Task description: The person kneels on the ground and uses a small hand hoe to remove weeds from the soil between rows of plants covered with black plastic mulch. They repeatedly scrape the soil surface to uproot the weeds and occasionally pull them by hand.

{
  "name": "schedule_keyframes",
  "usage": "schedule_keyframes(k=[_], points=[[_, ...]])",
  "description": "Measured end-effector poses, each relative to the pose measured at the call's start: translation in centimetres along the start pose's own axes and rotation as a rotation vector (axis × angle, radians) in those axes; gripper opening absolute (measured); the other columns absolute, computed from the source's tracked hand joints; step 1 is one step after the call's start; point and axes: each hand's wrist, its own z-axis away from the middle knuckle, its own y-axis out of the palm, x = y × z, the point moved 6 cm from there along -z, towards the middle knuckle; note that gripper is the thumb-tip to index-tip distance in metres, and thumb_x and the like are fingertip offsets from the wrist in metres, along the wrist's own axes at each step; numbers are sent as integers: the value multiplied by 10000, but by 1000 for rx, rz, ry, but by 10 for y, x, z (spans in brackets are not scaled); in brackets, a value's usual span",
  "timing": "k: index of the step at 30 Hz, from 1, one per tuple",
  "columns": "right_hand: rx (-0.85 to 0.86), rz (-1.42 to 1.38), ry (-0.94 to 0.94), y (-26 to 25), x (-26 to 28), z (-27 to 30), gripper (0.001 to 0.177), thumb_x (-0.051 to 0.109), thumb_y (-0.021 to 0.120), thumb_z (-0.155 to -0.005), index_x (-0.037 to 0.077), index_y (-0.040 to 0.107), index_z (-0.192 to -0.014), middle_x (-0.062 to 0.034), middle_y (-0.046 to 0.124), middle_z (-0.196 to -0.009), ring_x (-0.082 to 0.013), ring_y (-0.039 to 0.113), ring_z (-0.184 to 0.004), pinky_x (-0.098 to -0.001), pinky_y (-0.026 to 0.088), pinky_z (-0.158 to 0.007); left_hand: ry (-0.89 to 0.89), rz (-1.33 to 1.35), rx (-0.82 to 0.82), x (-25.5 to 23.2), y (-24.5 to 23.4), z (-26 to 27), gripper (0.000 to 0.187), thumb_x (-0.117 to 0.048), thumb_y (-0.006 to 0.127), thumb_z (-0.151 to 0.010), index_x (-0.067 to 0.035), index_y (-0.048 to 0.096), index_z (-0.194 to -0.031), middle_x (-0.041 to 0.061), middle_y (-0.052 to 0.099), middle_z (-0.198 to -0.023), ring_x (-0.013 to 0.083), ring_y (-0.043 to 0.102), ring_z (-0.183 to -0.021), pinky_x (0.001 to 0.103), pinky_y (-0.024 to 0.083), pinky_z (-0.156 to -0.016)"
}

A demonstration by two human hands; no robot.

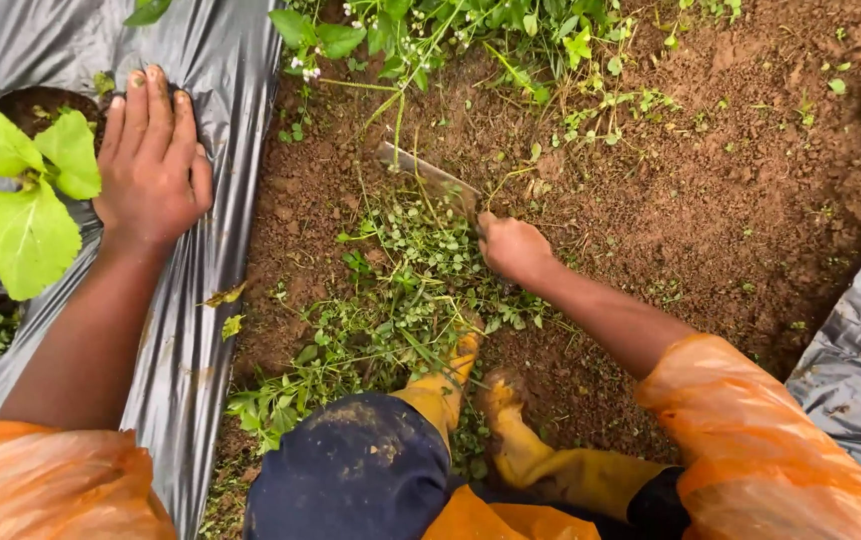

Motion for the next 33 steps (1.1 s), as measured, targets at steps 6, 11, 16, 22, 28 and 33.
schedule_keyframes(k=[6, 11, 16, 22, 28, 33], points=[[101, 285, -144, 6, -19, 40, 217, 125, 363, -1138, 166, 569, -1084, 49, 483, -639, -84, 408, -453, -222, 345, -312, 9, 91, -74, -2, -11, -7, 527, -97, 653, -961, 88, 767, -1441, 294, 553, -1568, 419, 559, -1462, 467, 428, -1259], [-68, 242, -109, -33, -27, 9, 186, 130, 413, -1123, 162, 591, -1082, 46, 572, -696, -84, 482, -467, -215, 386, -326, 7, 45, -63, 0, -7, -6, 524, -131, 649, -983, 72, 771, -1451, 281, 563, -1569, 400, 553, -1471, 448, 421, -1270], [-319, -222, 81, -54, -19, -27, 124, 107, 509, -1077, 81, 628, -1097, -39, 662, -748, -140, 622, -519, -229, 545, -361, -5, 10, 3, -2, -4, -2, 533, -176, 653, -1031, 53, 751, -1503, 265, 530, -1609, 381, 502, -1516, 432, 380, -1298], [5, -68, -58, -18, 20, -6, 127, 112, 495, -1104, 131, 620, -1094, 16, 636, -758, -88, 566, -507, -188, 461, -373, -15, 93, 42, -1, -3, -3, 565, -146, 635, -1033, 103, 693, -1537, 297, 485, -1622, 423, 476, -1512, 470, 335, -1292], [-219, -242, -36, -31, -6, -5, 101, 76, 542, -1040, 54, 626, -1092, -74, 666, -744, -204, 657, -544, -321, 647, -450, -253, 377, 474, 4, 23, -1, 687, -286, 266, -1083, 83, 287, -1662, 269, 114, -1734, 385, 75, -1617, 456, 23, -1316], [41, -173, 47, 1, 13, 20, 269, 8, 392, -1061, 62, 585, -1241, -42, 624, -789, -132, 579, -555, -222, 512, -397, -1, -10, -62, -4, -11, -5, 517, -169, 630, -1017, 50, 779, -1461, 254, 560, -1588, 363, 527, -1506, 414, 414, -1282]])
